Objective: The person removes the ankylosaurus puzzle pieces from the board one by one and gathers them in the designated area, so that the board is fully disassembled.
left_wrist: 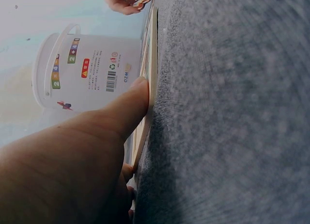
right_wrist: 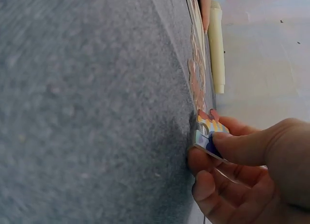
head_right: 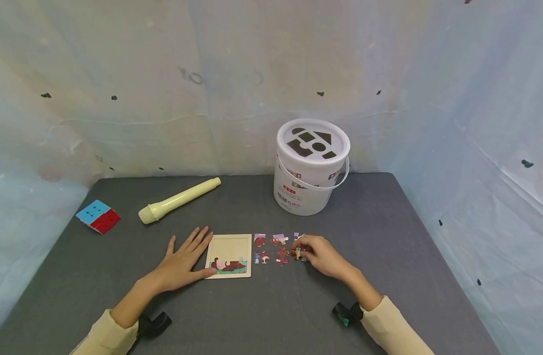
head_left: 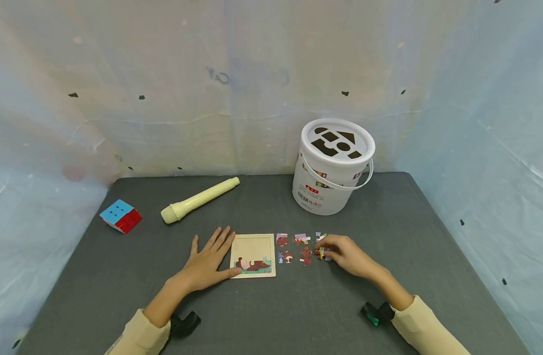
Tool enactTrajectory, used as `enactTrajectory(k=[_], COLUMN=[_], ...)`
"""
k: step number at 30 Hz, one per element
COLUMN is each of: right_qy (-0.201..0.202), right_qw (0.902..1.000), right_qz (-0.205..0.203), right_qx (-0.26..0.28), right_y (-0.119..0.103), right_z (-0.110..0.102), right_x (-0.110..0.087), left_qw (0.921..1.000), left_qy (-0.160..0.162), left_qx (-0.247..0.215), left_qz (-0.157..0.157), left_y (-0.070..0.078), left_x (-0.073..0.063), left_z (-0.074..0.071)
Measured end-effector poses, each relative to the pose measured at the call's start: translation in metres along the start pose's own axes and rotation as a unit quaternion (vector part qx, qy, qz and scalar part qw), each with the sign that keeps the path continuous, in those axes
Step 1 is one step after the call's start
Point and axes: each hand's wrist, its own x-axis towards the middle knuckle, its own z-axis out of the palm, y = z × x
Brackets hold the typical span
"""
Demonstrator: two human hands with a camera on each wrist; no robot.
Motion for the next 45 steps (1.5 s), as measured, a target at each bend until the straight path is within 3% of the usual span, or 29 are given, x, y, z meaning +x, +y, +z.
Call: enactTrajectory(k=[10,15,22,28,45], right_qy=[0.023,0.040,0.061,0.076,0.085], right_qw=[0.9996,0.9989,0.9937,0.9861,0.9834], right_qz=[0.013,-0.002,-0.033,-0.012,-0.020], right_qx=[-0.007,-0.024,-0.087,-0.147,-0.159], right_y=[0.003,0.005,0.003,0.000,0.002], right_z=[0.000,0.001,0.005,0.009,0.013], right_x=[-0.001,-0.002,-0.005,-0.008,-0.011], left_qw=[1.0000,0.9999,0.9998,1.0000,0.9997], left_qy=[0.002,-0.008,-0.014,-0.004,-0.019], left_qx=[-0.002,0.008,0.009,0.002,0.005], left_qz=[-0.003,-0.011,-0.014,-0.007,-0.017], left_y=[0.007,0.008,0.008,0.009,0.009], left_x=[0.000,0.000,0.001,0.000,-0.001], left_z=[-0.008,-0.009,-0.010,-0.010,-0.011])
